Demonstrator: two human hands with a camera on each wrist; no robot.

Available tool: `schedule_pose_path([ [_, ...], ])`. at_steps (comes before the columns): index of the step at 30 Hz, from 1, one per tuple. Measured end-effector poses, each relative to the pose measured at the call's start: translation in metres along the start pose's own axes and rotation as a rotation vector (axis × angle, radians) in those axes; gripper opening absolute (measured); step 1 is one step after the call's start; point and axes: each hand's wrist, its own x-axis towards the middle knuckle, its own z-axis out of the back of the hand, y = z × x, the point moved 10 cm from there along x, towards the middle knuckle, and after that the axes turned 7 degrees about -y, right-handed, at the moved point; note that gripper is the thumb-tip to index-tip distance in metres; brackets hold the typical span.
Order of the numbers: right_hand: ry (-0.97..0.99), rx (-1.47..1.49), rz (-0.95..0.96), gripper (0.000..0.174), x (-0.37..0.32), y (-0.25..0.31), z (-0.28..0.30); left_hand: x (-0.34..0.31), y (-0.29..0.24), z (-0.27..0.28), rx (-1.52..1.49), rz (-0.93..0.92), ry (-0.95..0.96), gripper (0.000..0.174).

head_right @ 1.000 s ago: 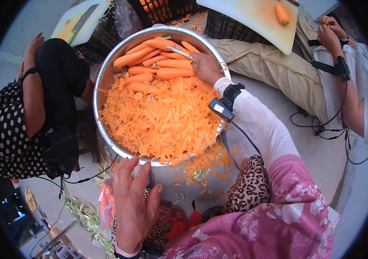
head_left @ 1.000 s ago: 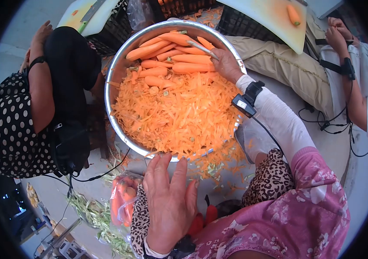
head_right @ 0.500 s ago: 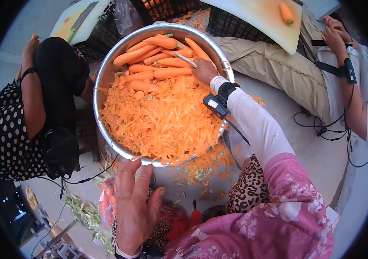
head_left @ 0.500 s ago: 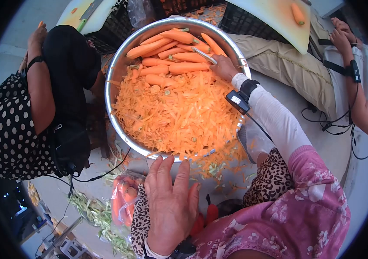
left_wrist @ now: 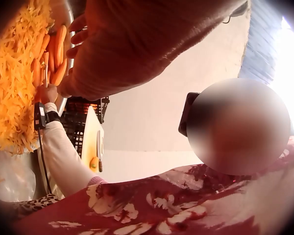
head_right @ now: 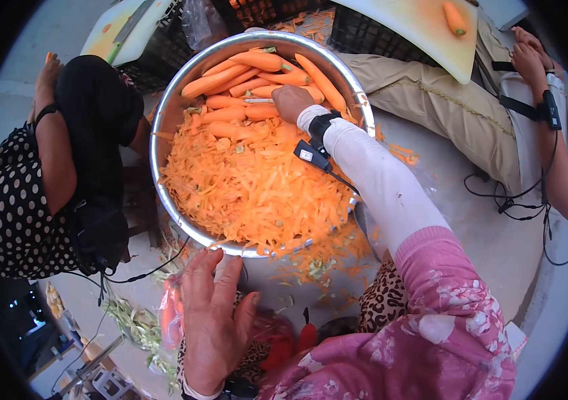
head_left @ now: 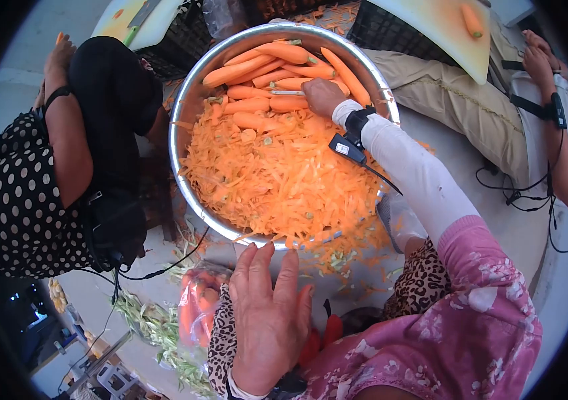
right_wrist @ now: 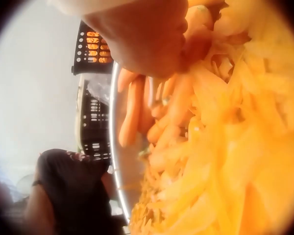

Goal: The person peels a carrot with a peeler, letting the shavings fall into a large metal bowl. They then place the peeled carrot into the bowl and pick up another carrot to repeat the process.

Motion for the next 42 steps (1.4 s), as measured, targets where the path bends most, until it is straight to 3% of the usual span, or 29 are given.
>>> schedule_pose_path([
  [5, 0.101, -0.046, 0.035, 0.019, 0.004, 0.024, -0.007, 0.001, -0.002, 0.003, 0.01, -0.008, -0.023, 0.055],
  [10, 0.419, -0.051, -0.194, 0.039, 0.0, 0.019, -0.004, 0.002, -0.001, 0.002, 0.016, -0.002, -0.012, 0.055],
  [17, 0.392, -0.061, -0.153, 0.045, 0.01, 0.006, -0.016, 0.003, 0.0, 0.0, 0.019, 0.002, -0.002, 0.054],
  [19, 0.601, 0.094, -0.22, 0.042, 0.003, -0.009, -0.03, 0.003, 0.001, 0.0, 0.019, 0.013, -0.002, 0.054],
  [20, 0.602, 0.094, -0.22, 0.042, -0.001, -0.018, -0.028, 0.003, 0.001, -0.001, 0.017, 0.016, -0.002, 0.054],
  [22, 0.637, 0.981, -0.447, 0.045, -0.015, -0.014, -0.02, 0.003, 0.002, -0.003, 0.011, 0.022, 0.003, 0.053],
  [25, 0.642, 1.405, -0.406, 0.045, -0.031, 0.007, 0.012, 0.004, -0.003, -0.004, 0.021, 0.001, 0.008, 0.052],
  [28, 0.861, 1.703, -0.253, 0.037, -0.054, 0.036, 0.03, 0.006, -0.008, -0.005, 0.035, -0.018, 0.012, 0.051],
  [32, 0.776, 1.875, -0.254, 0.044, -0.083, 0.063, 0.051, 0.006, -0.01, -0.012, 0.038, -0.026, 0.003, 0.049],
  [33, 0.799, 1.823, -0.11, 0.055, -0.084, 0.069, 0.054, 0.006, -0.011, -0.013, 0.038, -0.03, 0.002, 0.049],
  [36, 0.932, 1.761, -0.004, 0.059, -0.103, 0.083, 0.058, 0.008, -0.013, -0.016, 0.042, -0.035, 0.003, 0.048],
  [37, 0.804, 1.784, -0.04, 0.061, -0.108, 0.087, 0.069, 0.008, -0.014, -0.017, 0.044, -0.036, 0.002, 0.048],
  [40, 0.956, 1.801, 0.044, 0.061, -0.122, 0.101, 0.069, 0.008, -0.017, -0.016, 0.045, -0.034, -0.005, 0.047],
  [42, 0.936, 1.811, 0.037, 0.062, -0.127, 0.106, 0.073, 0.008, -0.018, -0.017, 0.046, -0.034, -0.01, 0.047],
])
